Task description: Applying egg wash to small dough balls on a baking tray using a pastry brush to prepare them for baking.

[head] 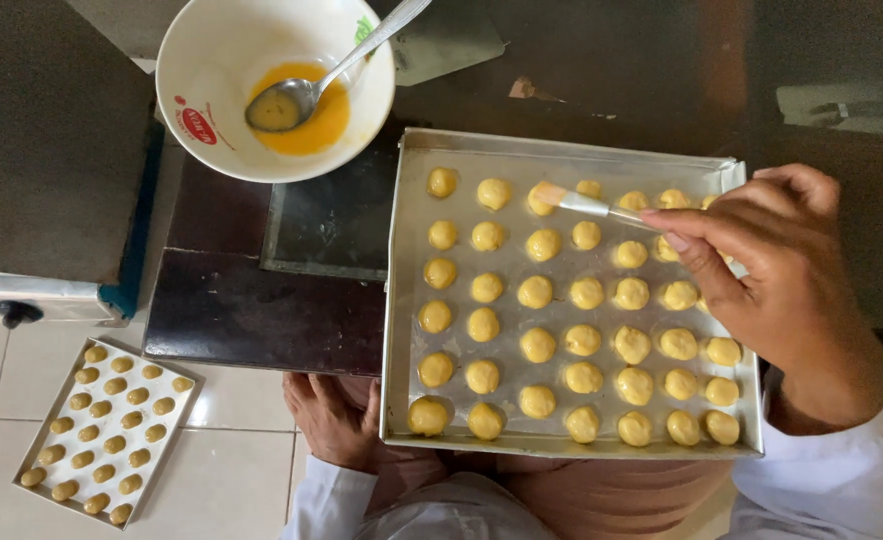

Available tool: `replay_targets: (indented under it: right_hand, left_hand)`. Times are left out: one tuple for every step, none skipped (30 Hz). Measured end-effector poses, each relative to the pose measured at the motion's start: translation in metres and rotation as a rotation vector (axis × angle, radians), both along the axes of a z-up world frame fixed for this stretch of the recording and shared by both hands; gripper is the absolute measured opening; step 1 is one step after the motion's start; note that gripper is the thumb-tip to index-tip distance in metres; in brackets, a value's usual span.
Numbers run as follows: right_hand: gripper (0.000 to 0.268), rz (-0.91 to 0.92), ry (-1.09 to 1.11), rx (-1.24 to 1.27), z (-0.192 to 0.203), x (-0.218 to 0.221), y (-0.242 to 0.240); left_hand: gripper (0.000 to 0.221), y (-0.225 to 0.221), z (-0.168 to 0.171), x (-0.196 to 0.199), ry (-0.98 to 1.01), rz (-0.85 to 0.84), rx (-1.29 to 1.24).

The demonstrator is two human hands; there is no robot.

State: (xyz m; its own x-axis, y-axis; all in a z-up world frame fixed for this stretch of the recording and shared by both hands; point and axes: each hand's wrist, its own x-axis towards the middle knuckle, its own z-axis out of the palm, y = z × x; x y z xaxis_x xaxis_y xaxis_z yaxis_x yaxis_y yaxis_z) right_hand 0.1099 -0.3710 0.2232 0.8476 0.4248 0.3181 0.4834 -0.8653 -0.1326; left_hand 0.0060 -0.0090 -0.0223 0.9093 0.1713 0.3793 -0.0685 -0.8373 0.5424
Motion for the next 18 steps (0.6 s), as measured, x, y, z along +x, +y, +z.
replay_targets:
  right_hand:
    - [0.021, 0.001, 0.0, 0.001, 0.004, -0.002, -0.001]
    - [0.023, -0.023, 0.026, 0.023, 0.008, -0.004, -0.003]
    - [0.025, -0.048, 0.053, 0.047, 0.011, -0.007, -0.004]
    - [0.025, -0.048, 0.054, 0.05, 0.01, -0.005, -0.004]
    - [0.024, -0.056, -0.008, 0.035, 0.008, -0.005, -0.004]
    - [0.024, -0.065, -0.071, 0.02, 0.006, -0.004, -0.005]
    - [0.024, -0.07, -0.069, 0.021, 0.002, -0.002, -0.004]
    - [0.024, -0.039, -0.039, 0.013, -0.001, 0.0, -0.002]
    - [0.024, -0.006, -0.01, 0.004, -0.004, 0.003, -0.001]
    - [0.024, -0.008, -0.009, 0.003, -0.003, 0.002, -0.001]
    - [0.024, 0.001, 0.007, -0.005, -0.002, 0.001, -0.001]
    - [0.024, 0.011, 0.023, -0.012, -0.001, 0.0, -0.001]
    - [0.024, 0.016, 0.022, -0.01, 0.001, -0.003, -0.002]
    - [0.025, -0.04, -0.008, -0.017, 0.003, -0.006, -0.003]
    - [0.025, -0.099, -0.038, -0.025, 0.005, -0.01, -0.005]
    - [0.025, -0.095, -0.037, -0.024, 0.004, -0.007, -0.005]
    - [0.025, -0.082, -0.067, -0.04, 0.003, -0.007, -0.006]
    - [0.026, -0.069, -0.097, -0.055, 0.002, -0.006, -0.006]
  left_hand:
    - [0.086, 0.0, -0.002, 0.0, 0.0, 0.001, 0.001]
    - [0.086, 0.001, -0.003, -0.001, 0.006, 0.0, -0.009]
    - [0.087, 0.002, -0.005, -0.002, 0.013, -0.002, -0.017]
    - [0.087, 0.0, -0.002, -0.001, 0.013, -0.001, -0.014]
    - [0.086, 0.0, 0.001, 0.0, 0.001, -0.006, -0.021]
    - [0.085, -0.002, 0.004, 0.0, -0.011, -0.01, -0.028]
    - [0.085, -0.002, 0.003, 0.001, -0.009, -0.015, -0.027]
    - [0.087, -0.002, 0.003, 0.001, -0.012, -0.012, -0.024]
    - [0.088, -0.003, 0.002, 0.001, -0.015, -0.006, -0.023]
    - [0.088, -0.004, 0.001, 0.001, -0.014, -0.008, -0.025]
    - [0.088, -0.003, 0.0, 0.002, -0.006, -0.001, -0.02]
    - [0.088, -0.003, 0.0, 0.002, 0.003, 0.007, -0.015]
    - [0.088, -0.001, -0.005, 0.0, 0.002, 0.013, -0.013]
    - [0.089, 0.001, -0.009, -0.002, 0.03, 0.019, -0.015]
    - [0.09, 0.002, -0.014, -0.004, 0.06, 0.023, -0.018]
    - [0.09, 0.002, -0.013, -0.003, 0.061, 0.027, -0.017]
    - [0.091, 0.003, -0.012, -0.002, 0.064, 0.012, -0.022]
    - [0.092, 0.003, -0.011, -0.002, 0.067, -0.002, -0.027]
